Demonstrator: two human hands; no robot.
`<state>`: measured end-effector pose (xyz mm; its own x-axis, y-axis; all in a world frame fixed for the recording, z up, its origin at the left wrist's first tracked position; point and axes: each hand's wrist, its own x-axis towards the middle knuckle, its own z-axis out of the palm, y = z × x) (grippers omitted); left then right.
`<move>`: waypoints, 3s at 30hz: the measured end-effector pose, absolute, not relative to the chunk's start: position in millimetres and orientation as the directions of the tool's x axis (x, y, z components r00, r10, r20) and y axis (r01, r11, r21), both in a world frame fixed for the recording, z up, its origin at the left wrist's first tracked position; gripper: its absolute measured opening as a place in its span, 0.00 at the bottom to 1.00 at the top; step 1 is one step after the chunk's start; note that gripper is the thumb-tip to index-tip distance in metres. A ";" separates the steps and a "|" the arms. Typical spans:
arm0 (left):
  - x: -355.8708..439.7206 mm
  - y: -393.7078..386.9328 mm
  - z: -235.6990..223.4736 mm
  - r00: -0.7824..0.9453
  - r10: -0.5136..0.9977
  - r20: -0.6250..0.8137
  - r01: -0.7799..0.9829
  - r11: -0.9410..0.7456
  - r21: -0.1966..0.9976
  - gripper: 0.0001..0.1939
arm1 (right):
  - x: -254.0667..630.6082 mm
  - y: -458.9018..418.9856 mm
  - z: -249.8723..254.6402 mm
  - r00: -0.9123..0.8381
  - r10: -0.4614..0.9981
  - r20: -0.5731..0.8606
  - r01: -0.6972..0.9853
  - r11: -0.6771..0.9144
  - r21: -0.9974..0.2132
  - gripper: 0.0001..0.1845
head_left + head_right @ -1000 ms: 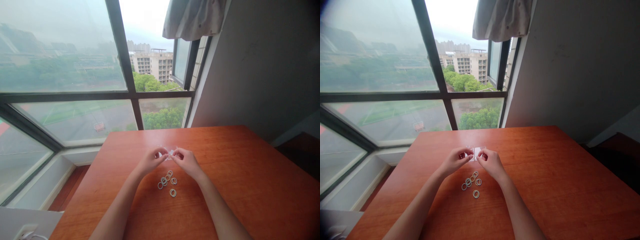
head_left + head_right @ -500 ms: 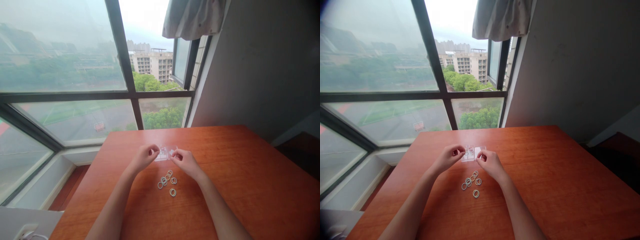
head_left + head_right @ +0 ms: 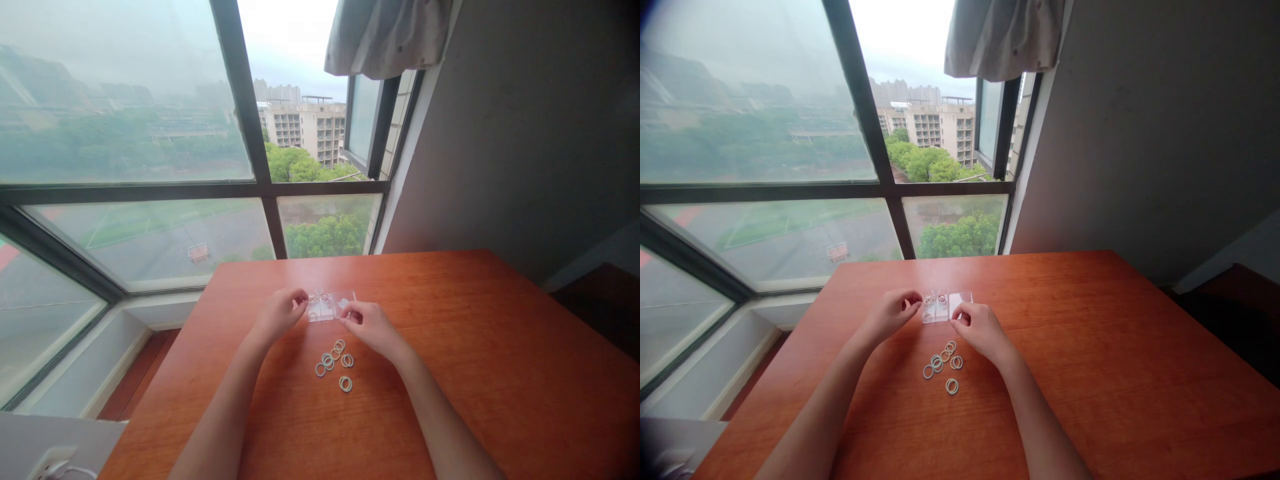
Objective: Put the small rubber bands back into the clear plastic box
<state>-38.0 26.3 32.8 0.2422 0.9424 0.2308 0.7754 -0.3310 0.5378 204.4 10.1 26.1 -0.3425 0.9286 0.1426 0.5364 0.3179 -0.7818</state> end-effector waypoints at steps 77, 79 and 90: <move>-30.3 19.9 40.2 0.262 0.934 0.241 0.760 -0.354 0.545 0.07 | 206.4 7.8 25.8 -0.375 0.921 0.107 0.576 0.321 -0.752 0.05; -31.6 20.3 41.2 0.259 0.935 0.242 0.763 -0.351 0.543 0.07 | 207.1 5.8 26.4 -0.420 0.906 0.050 0.576 0.309 -0.756 0.04; -34.6 21.8 43.8 0.256 0.939 0.231 0.759 -0.343 0.553 0.07 | 205.5 1.4 21.5 -0.536 0.839 -0.092 0.634 0.329 -0.700 0.04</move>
